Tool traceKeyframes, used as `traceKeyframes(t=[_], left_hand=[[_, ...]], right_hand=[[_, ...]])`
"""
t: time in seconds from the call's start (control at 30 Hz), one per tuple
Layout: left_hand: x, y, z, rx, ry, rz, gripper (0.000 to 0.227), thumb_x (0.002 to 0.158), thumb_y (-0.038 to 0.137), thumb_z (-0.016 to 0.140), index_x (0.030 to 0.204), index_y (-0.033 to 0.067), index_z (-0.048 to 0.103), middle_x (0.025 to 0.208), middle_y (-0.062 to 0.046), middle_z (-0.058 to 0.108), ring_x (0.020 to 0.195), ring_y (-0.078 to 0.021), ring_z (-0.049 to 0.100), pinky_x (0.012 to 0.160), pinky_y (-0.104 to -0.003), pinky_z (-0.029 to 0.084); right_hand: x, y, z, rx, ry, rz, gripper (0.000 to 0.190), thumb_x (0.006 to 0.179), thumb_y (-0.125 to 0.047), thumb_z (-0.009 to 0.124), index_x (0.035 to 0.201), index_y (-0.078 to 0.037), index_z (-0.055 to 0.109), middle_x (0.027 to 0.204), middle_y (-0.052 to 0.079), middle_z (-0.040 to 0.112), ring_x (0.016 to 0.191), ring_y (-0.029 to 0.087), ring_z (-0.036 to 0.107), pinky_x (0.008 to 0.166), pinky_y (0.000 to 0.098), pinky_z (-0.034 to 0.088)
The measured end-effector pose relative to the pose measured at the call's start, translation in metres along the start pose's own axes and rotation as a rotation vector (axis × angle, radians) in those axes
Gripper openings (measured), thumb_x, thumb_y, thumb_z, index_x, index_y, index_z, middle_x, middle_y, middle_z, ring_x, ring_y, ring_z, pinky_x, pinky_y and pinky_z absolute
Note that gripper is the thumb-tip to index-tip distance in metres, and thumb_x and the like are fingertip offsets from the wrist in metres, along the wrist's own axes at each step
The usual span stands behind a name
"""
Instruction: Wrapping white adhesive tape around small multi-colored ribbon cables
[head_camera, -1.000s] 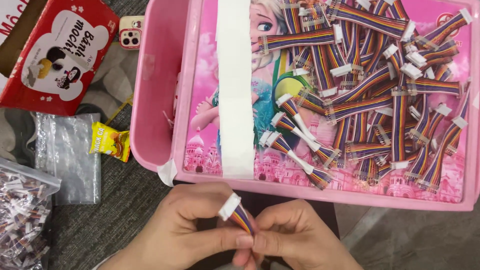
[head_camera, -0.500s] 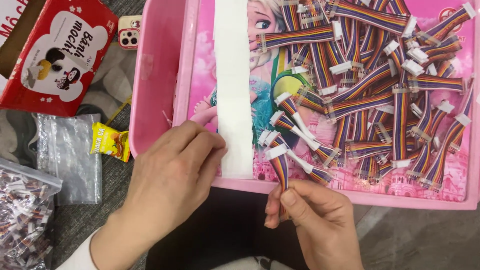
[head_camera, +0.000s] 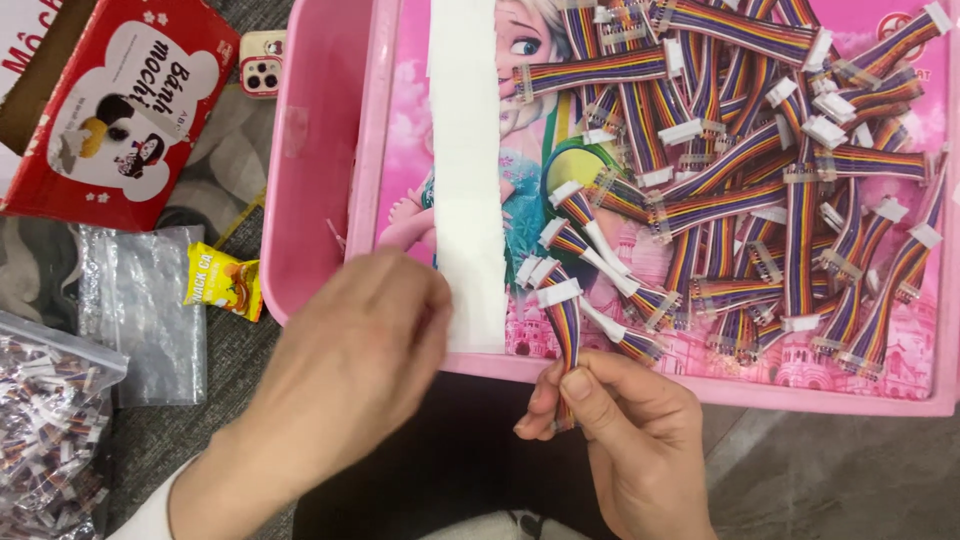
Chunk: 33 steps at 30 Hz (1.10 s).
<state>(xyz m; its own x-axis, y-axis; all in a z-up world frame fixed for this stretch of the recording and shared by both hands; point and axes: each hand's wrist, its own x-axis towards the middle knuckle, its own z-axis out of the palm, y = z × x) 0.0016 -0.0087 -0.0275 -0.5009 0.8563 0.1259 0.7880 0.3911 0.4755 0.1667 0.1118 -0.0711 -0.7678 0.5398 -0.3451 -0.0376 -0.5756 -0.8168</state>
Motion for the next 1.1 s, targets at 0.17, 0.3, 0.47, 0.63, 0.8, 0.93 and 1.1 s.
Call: traceKeyframes(t=[0.17,0.3,0.47,0.63,0.8,0.93,1.1], left_hand=[[0.003,-0.003,0.005,0.016,0.058,-0.018,0.019,0.079,0.011,0.064,0.092,0.0007,0.055,0.095,-0.013,0.058,0.088,-0.0313,0.06,0.073,-0.038,0.048],[0.003,-0.003,0.01,0.088,0.069,0.015,0.014,0.081,0.012,0.06,0.09,0.0025,0.053,0.089,-0.014,0.056,0.078,-0.0306,0.056,0.066,-0.038,0.046],[-0.001,0.0,0.011,0.085,0.107,0.08,0.009,0.081,0.007,0.053,0.085,0.0013,0.049,0.08,-0.014,0.05,0.071,-0.0302,0.048,0.066,-0.039,0.042],[-0.005,-0.003,0.007,-0.084,0.106,-0.024,0.009,0.082,0.011,0.06,0.086,0.0049,0.054,0.084,-0.01,0.054,0.072,-0.0279,0.055,0.064,-0.036,0.045],[-0.002,-0.005,0.009,-0.044,0.104,-0.012,0.022,0.077,0.015,0.066,0.089,0.001,0.053,0.092,-0.016,0.057,0.083,-0.0323,0.058,0.072,-0.039,0.047],[-0.001,-0.003,0.01,-0.019,0.091,0.081,0.012,0.082,0.01,0.059,0.083,0.0025,0.05,0.08,-0.013,0.052,0.071,-0.0292,0.051,0.066,-0.039,0.042],[-0.016,0.016,-0.004,-0.207,-0.033,0.142,0.01,0.084,0.012,0.055,0.084,0.0033,0.051,0.08,-0.012,0.049,0.066,-0.0287,0.05,0.059,-0.037,0.041]], right_hand=[[-0.001,0.001,0.0,-0.016,-0.02,-0.017,0.019,0.086,-0.002,0.056,0.097,0.012,0.065,0.074,0.021,0.066,0.06,0.026,0.066,0.056,0.0316,0.053],[0.0,0.008,-0.007,-0.043,0.021,-0.028,0.017,0.085,-0.001,0.057,0.093,0.011,0.065,0.071,0.021,0.066,0.059,0.028,0.066,0.055,0.0343,0.057],[0.004,0.02,-0.016,0.065,-0.103,-0.153,0.021,0.087,0.003,0.054,0.105,0.005,0.064,0.081,0.023,0.064,0.072,0.028,0.066,0.06,0.0373,0.063],[0.004,0.021,-0.018,-0.03,-0.054,-0.141,0.018,0.086,0.003,0.053,0.099,0.011,0.063,0.081,0.022,0.063,0.07,0.028,0.066,0.059,0.0375,0.063],[0.004,0.022,-0.018,-0.035,-0.063,-0.159,0.019,0.086,0.001,0.055,0.103,0.006,0.063,0.077,0.022,0.065,0.066,0.028,0.067,0.058,0.0369,0.063],[0.005,0.023,-0.021,-0.083,-0.06,-0.144,0.018,0.087,-0.001,0.054,0.099,0.01,0.063,0.077,0.021,0.064,0.064,0.028,0.068,0.059,0.0376,0.063],[0.003,0.025,-0.014,-0.055,-0.021,-0.166,0.017,0.087,0.001,0.055,0.099,0.01,0.062,0.078,0.021,0.065,0.067,0.026,0.066,0.059,0.0316,0.057]])
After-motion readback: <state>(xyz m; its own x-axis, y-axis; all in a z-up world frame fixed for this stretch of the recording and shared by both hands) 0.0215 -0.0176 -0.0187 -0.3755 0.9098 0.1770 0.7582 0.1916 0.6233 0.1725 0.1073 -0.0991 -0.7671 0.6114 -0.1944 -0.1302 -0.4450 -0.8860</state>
